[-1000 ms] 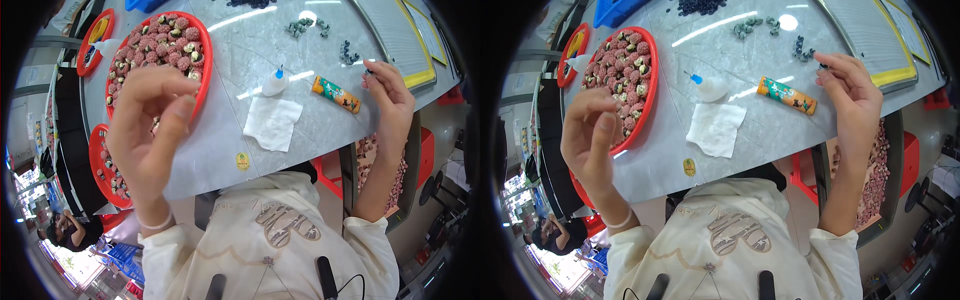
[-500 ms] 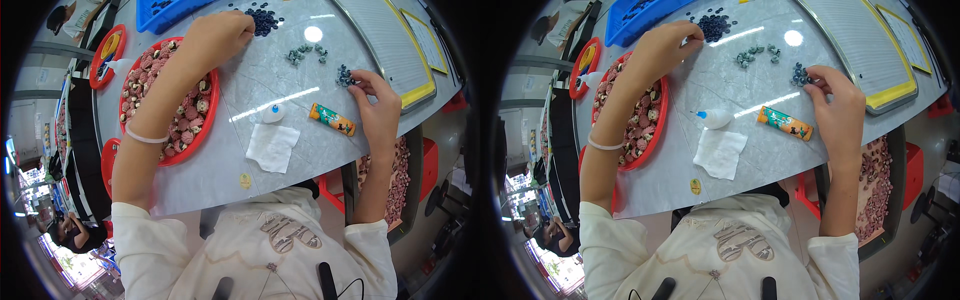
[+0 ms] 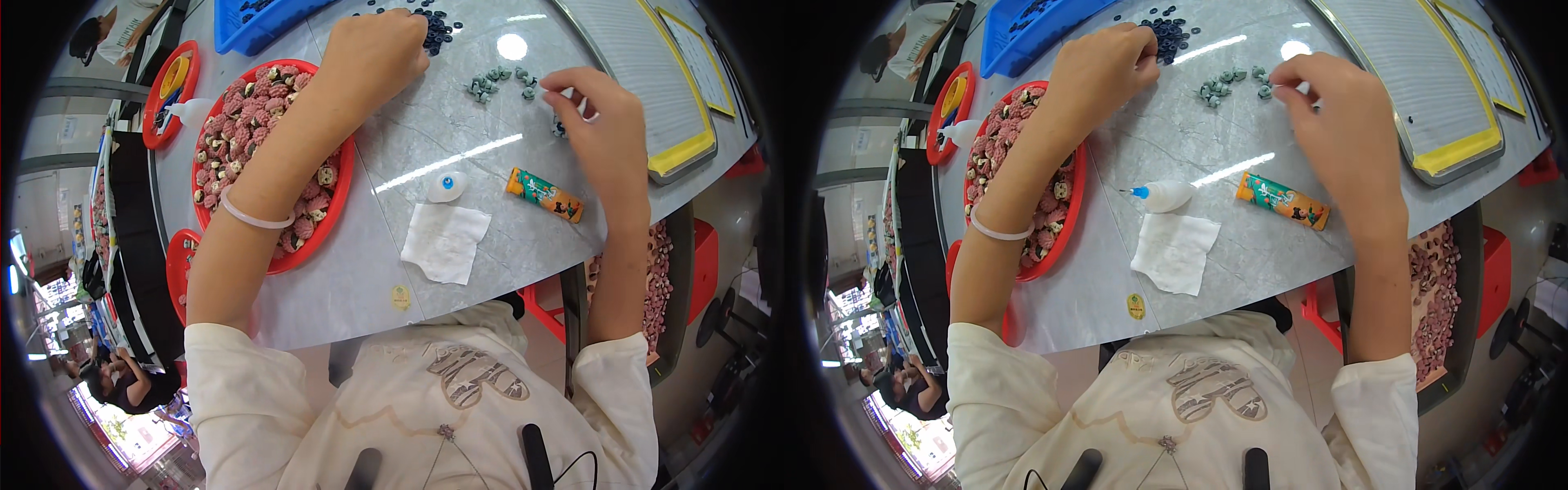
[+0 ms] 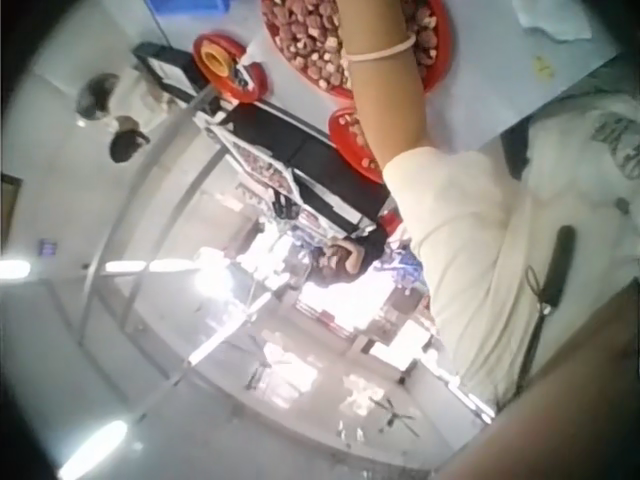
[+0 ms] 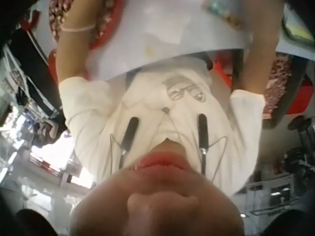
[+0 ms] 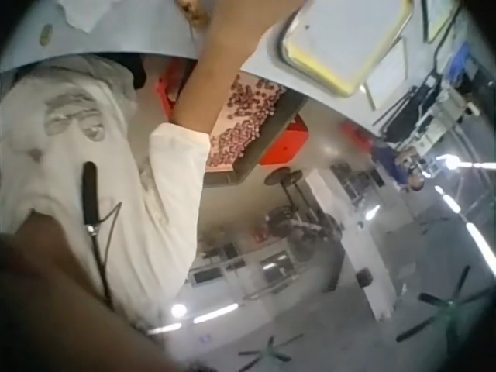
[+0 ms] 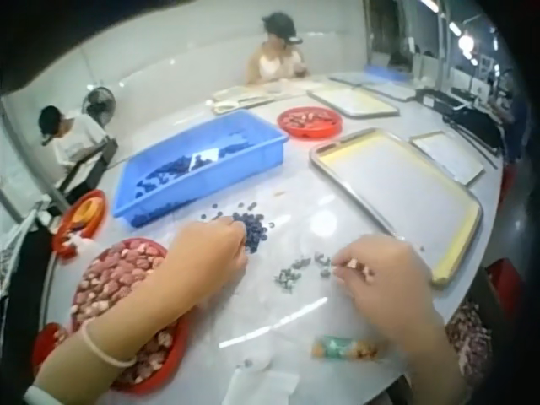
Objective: The person assembles figurine components by attaching small parts together by hand, applies glue to figurine heads using a squeeze bottle, attaches the assembled pieces to the heads, and places the finished figurines into a red tray.
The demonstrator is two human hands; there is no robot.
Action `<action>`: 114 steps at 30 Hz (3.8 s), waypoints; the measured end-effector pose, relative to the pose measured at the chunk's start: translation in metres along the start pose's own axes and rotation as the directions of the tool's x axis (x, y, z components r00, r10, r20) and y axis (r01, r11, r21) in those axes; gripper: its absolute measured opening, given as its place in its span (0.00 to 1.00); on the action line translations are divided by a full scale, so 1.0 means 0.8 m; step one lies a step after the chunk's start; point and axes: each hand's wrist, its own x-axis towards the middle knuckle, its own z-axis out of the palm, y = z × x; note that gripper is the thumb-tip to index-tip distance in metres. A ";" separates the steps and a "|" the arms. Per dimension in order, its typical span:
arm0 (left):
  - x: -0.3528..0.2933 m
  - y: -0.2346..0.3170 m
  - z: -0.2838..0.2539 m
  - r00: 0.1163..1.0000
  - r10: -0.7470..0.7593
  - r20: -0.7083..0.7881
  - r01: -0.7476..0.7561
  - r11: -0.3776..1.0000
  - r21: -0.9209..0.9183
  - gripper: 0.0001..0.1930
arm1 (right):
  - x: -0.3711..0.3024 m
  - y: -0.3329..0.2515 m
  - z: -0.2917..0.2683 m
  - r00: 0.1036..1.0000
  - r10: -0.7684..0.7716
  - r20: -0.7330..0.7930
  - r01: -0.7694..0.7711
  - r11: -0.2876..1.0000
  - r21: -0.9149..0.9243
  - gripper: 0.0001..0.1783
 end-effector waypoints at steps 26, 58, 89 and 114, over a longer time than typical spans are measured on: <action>-0.197 0.086 -0.091 0.899 -0.410 -0.154 -0.075 0.202 -0.977 0.08 | -0.097 -0.103 -0.005 0.935 -0.119 0.335 -0.311 0.182 0.933 0.14; -0.208 0.131 -0.084 0.828 -0.561 0.002 -0.070 -0.106 -0.992 0.14 | -0.121 -0.137 0.016 0.972 -0.101 0.212 -0.192 0.179 0.965 0.13; -0.091 -0.004 -0.075 0.990 -0.138 -0.001 0.093 0.676 -0.731 0.05 | -0.051 0.025 -0.010 0.978 0.205 -0.039 -0.199 0.972 0.125 0.10; -0.053 0.016 -0.066 0.997 -0.080 -0.011 0.068 0.910 -0.410 0.07 | 0.028 0.017 0.031 0.985 -0.143 0.095 0.156 0.976 -0.151 0.07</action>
